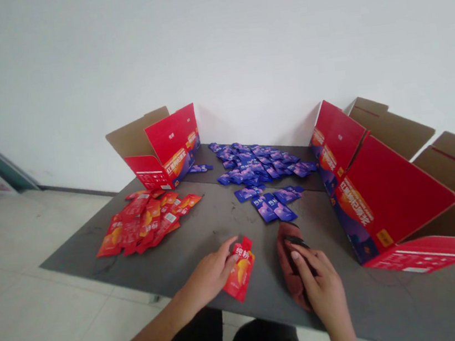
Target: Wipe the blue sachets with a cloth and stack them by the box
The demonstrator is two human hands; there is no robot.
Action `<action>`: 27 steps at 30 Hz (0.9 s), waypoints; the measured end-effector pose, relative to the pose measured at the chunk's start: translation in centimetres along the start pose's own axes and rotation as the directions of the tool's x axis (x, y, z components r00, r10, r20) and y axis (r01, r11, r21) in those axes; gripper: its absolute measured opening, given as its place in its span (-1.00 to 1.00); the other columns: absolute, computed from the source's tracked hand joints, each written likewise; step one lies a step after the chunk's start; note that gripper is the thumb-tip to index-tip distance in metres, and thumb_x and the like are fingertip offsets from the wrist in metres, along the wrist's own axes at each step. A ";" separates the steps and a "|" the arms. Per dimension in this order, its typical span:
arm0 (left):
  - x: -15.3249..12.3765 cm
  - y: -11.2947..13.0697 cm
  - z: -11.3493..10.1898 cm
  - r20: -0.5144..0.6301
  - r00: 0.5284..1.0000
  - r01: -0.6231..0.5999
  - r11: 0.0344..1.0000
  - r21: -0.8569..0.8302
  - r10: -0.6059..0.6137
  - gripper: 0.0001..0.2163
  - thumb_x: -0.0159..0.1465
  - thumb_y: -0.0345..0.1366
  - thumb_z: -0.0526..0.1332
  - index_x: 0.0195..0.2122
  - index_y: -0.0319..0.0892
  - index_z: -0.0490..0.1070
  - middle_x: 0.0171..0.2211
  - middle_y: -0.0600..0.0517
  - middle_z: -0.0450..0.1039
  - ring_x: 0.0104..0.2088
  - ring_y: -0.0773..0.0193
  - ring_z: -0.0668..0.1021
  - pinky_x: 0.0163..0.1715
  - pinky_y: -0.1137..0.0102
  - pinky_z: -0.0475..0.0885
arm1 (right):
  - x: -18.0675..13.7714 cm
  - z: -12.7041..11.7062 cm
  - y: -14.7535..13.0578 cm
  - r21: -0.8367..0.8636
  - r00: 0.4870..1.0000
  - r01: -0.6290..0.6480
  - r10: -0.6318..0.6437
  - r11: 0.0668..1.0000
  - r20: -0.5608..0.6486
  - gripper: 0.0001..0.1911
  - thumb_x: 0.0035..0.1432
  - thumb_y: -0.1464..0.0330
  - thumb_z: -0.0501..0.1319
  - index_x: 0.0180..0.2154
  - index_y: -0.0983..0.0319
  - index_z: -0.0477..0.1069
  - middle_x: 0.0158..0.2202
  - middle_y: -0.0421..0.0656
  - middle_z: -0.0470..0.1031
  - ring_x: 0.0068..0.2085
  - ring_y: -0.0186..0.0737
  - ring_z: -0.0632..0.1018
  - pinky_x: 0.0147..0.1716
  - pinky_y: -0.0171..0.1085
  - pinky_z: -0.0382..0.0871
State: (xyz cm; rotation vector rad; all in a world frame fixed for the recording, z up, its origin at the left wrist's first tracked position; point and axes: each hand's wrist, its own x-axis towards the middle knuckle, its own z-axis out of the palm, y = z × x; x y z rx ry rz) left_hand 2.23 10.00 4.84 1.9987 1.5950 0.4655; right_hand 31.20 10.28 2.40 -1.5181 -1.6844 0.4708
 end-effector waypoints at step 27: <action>-9.6 -3.6 4.0 -0.115 0.767 -0.561 0.746 0.358 0.631 -0.69 0.55 -0.35 0.03 0.22 -0.16 0.43 0.27 -0.04 0.44 0.33 0.17 0.38 0.24 0.20 0.35 | 1.7 0.4 -8.1 -0.067 0.947 0.299 -0.288 0.952 0.139 -0.66 0.43 0.14 0.15 0.09 0.04 0.57 -0.06 -0.08 0.54 -0.05 -0.12 0.58 -0.02 -0.17 0.46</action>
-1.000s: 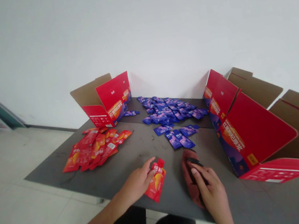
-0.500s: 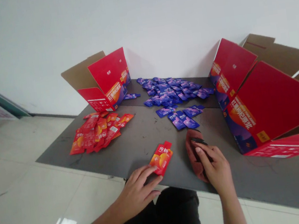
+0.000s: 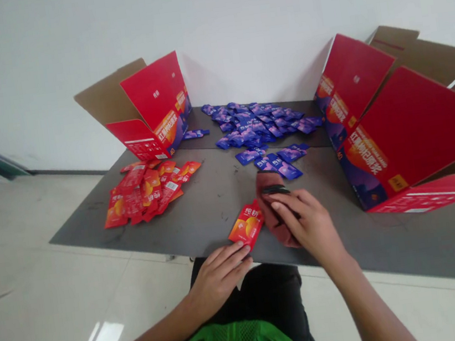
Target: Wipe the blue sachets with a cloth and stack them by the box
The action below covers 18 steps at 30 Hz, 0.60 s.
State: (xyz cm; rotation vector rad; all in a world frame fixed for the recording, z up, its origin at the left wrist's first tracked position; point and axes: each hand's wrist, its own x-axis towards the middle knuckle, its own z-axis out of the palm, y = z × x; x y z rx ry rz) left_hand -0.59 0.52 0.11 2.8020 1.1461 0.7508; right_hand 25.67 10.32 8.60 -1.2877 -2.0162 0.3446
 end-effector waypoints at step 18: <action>1.1 -0.8 0.6 -0.160 0.987 -0.016 0.992 -0.124 -0.004 -0.68 0.55 -0.43 -0.03 0.10 -0.21 0.50 0.10 -0.03 0.59 0.12 0.25 0.60 0.09 0.27 0.46 | 6.7 3.5 0.2 -0.251 0.941 0.291 -0.228 0.923 0.251 -0.64 0.47 0.19 0.10 0.15 0.07 0.54 -0.06 -0.06 0.54 -0.02 -0.11 0.52 0.00 -0.17 0.39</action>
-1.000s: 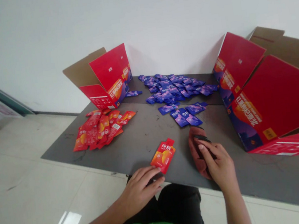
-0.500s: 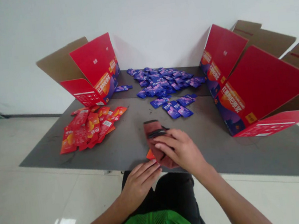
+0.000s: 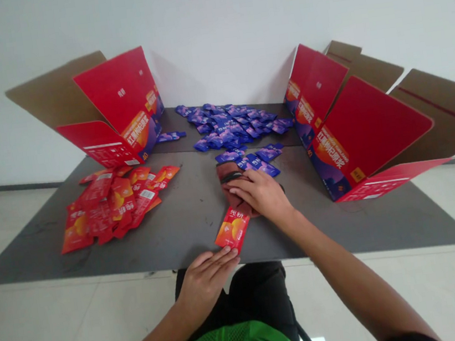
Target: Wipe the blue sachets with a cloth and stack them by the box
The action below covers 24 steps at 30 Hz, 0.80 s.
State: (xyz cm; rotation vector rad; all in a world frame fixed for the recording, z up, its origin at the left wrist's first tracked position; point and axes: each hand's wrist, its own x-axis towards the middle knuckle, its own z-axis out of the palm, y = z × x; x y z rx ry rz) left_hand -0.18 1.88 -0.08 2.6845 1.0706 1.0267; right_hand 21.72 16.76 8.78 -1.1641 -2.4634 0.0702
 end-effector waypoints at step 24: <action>0.8 0.0 -0.6 0.009 0.998 0.063 0.996 -0.068 -0.063 -0.74 0.53 -0.43 0.04 -0.03 -0.21 0.55 -0.06 -0.01 0.67 -0.08 0.24 0.68 0.03 0.27 0.46 | -2.7 3.1 -3.7 0.103 0.971 0.173 -0.187 0.979 0.148 -0.67 0.44 0.12 0.12 0.06 -0.03 0.59 -0.13 -0.15 0.56 -0.11 -0.18 0.52 -0.06 -0.21 0.40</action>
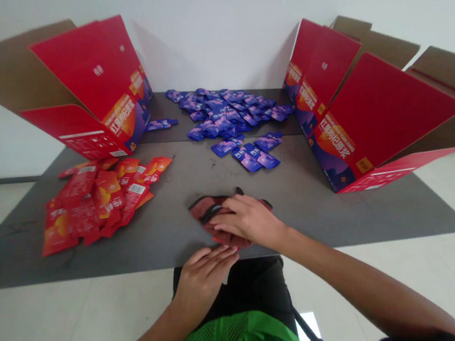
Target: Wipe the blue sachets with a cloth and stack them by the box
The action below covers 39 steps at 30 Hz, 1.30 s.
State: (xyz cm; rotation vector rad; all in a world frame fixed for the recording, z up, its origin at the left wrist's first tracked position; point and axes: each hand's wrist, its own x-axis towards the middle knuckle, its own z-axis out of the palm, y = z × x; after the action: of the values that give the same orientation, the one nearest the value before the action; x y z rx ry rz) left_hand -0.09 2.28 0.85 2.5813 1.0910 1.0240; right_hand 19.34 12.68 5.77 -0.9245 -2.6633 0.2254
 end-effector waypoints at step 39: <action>0.3 0.1 -0.1 -0.025 0.999 0.024 0.999 -0.030 -0.025 -0.68 0.57 -0.35 -0.04 0.00 -0.17 0.55 0.00 0.03 0.65 0.01 0.27 0.66 -0.02 0.31 0.46 | 1.9 -2.6 4.8 -0.219 0.977 -0.149 0.110 0.964 -0.180 -0.67 0.44 0.19 0.16 0.11 0.04 0.57 -0.17 -0.07 0.53 -0.14 -0.13 0.49 -0.15 -0.20 0.36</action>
State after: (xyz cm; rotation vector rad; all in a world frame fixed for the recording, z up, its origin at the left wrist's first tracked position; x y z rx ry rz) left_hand 0.08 2.38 1.16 2.5324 1.1027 1.0618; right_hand 21.57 17.75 7.52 -1.1384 -2.5126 -0.1333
